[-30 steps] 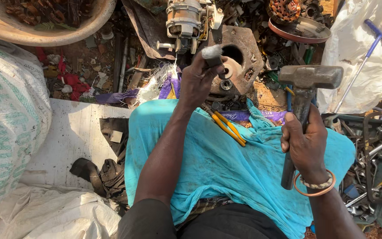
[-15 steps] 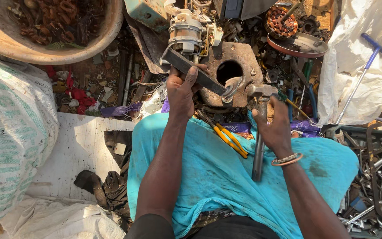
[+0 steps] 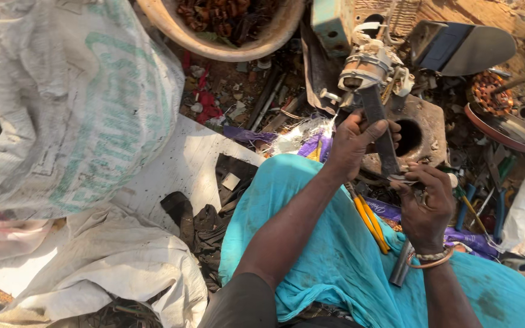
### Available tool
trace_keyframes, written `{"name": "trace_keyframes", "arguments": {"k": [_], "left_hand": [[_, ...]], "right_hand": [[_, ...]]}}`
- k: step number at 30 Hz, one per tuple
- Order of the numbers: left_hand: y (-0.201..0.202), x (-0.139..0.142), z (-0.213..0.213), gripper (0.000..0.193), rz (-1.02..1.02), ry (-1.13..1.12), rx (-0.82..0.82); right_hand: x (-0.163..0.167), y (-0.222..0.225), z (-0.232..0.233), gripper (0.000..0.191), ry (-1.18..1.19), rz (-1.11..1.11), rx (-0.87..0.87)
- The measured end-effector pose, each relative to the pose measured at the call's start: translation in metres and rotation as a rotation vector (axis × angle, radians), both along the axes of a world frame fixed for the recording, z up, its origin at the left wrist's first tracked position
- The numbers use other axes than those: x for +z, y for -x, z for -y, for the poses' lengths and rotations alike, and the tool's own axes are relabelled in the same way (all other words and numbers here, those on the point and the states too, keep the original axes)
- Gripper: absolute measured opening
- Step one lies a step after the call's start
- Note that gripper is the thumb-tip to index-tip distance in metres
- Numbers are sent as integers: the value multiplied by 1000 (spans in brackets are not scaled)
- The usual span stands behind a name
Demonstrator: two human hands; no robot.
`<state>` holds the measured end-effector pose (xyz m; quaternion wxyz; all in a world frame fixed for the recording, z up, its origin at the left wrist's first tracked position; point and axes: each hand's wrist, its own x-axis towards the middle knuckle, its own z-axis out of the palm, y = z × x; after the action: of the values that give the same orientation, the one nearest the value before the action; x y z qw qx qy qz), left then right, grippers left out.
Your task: The person sits on the ground at a scrap pile and disassembles an old motor/pump unit. They unscrew fasteners with a screwdriver, tap and pry the housing with a hammer, pull off the red outer cover, remove internal parts by hand, and place removed components into a nearby bowl.
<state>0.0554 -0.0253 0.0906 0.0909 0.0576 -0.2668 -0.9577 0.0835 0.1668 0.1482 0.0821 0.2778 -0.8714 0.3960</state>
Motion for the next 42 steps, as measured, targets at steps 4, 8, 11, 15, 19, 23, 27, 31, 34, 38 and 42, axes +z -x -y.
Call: {"name": "trace_keyframes", "arguments": {"k": [4, 8, 11, 15, 19, 23, 27, 31, 34, 38, 42], "left_hand": [[6, 4, 17, 33, 39, -131, 225], [11, 2, 42, 19, 314, 216, 632], [11, 3, 54, 19, 493, 107, 749], [8, 10, 61, 21, 532, 35, 754], [8, 8, 77, 20, 516, 30, 830], [0, -9, 97, 24, 568, 183, 956], [-8, -15, 99, 28, 478, 129, 932], [-3, 4, 86, 34, 559, 36, 746], [1, 19, 75, 34, 536, 44, 667], [4, 18, 69, 32, 448, 34, 684], [5, -2, 71, 27, 442, 35, 708]], "right_hand": [[-41, -4, -12, 31, 411, 123, -353], [-30, 15, 7, 37, 935, 886, -472], [22, 45, 69, 44, 1056, 1005, -411], [122, 66, 154, 66, 900, 741, 467], [147, 58, 169, 47, 708, 543, 482], [89, 66, 79, 31, 444, 211, 48], [38, 71, -61, 19, -238, 80, -522], [17, 57, -147, 38, -830, 513, -413], [9, 51, -150, 51, -1050, 644, -108], [-2, 41, -116, 62, -880, 697, -58], [-3, 31, -91, 41, -837, 499, 212]]}}
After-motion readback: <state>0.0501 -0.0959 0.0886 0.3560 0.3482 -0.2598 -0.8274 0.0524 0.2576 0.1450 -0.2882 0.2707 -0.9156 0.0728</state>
